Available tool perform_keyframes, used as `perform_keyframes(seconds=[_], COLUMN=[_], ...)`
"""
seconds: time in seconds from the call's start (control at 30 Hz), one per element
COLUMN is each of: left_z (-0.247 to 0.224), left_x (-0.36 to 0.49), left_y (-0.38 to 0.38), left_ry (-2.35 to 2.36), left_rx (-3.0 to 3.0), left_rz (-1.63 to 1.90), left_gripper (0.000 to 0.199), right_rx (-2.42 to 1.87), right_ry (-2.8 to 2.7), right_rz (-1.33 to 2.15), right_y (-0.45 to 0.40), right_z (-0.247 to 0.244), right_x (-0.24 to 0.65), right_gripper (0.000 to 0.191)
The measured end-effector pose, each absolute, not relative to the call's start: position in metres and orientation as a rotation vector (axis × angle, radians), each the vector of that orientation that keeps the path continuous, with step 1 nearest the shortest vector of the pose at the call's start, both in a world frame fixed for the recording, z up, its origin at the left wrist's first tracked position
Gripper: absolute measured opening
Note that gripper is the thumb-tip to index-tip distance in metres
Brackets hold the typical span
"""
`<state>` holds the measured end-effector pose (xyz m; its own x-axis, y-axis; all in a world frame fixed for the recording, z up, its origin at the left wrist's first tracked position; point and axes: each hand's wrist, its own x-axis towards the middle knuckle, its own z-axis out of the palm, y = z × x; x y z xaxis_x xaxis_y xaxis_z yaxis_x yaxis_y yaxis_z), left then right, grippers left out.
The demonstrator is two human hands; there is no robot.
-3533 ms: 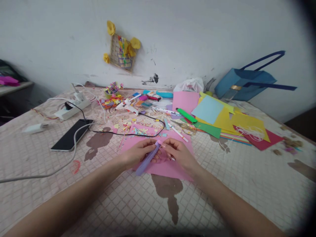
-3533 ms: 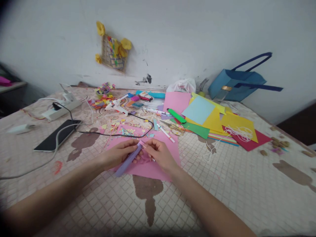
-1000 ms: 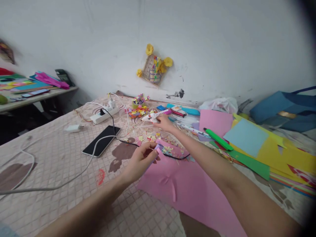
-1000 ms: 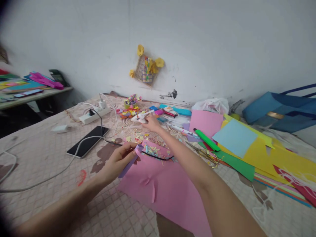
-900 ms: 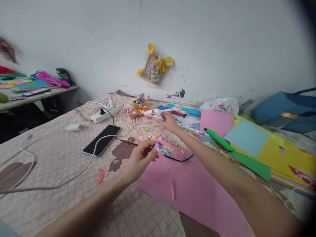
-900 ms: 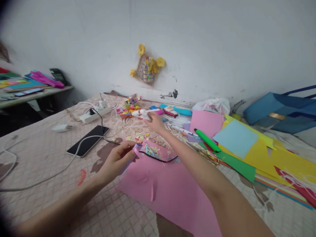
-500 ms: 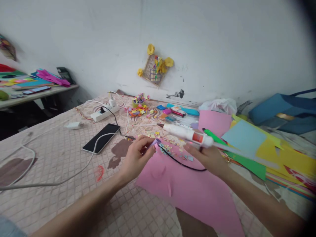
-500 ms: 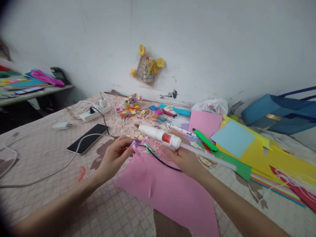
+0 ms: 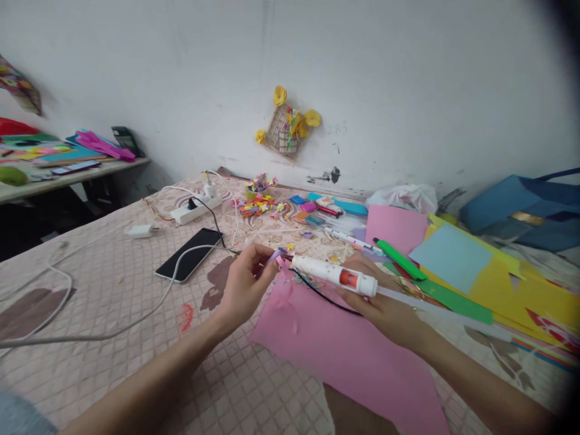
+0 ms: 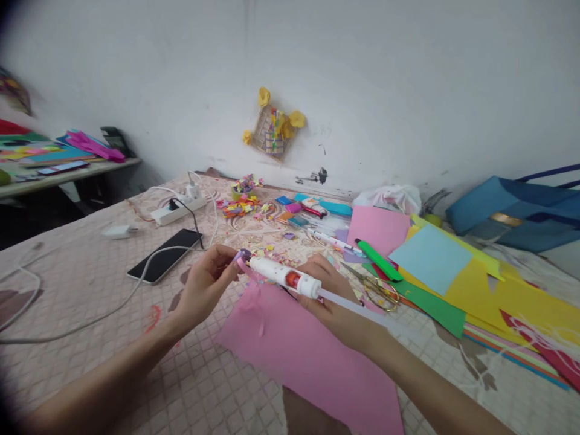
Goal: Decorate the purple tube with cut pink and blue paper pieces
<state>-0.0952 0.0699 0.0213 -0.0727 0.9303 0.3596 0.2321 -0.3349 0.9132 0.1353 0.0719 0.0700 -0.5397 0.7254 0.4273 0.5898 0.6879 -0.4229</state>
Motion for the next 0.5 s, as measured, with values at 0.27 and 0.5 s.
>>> perform_keyframes(seconds=[0.27,0.5], left_z=[0.0212,0.0218], left_x=[-0.0966,-0.0959], left_y=[0.0695,0.0692], left_ry=[1.307,1.302], left_rx=[1.619,1.62], left_rz=[1.439,1.447], left_gripper=[0.014,0.011], right_rx=[-1.012,-1.055], right_ry=[-2.366,-2.331], right_rz=[0.296,0.276], right_y=[0.0745,0.0717], right_z=[0.0691,0.0701], right_x=[0.1331,0.1284], right_gripper=[0.017,0.019])
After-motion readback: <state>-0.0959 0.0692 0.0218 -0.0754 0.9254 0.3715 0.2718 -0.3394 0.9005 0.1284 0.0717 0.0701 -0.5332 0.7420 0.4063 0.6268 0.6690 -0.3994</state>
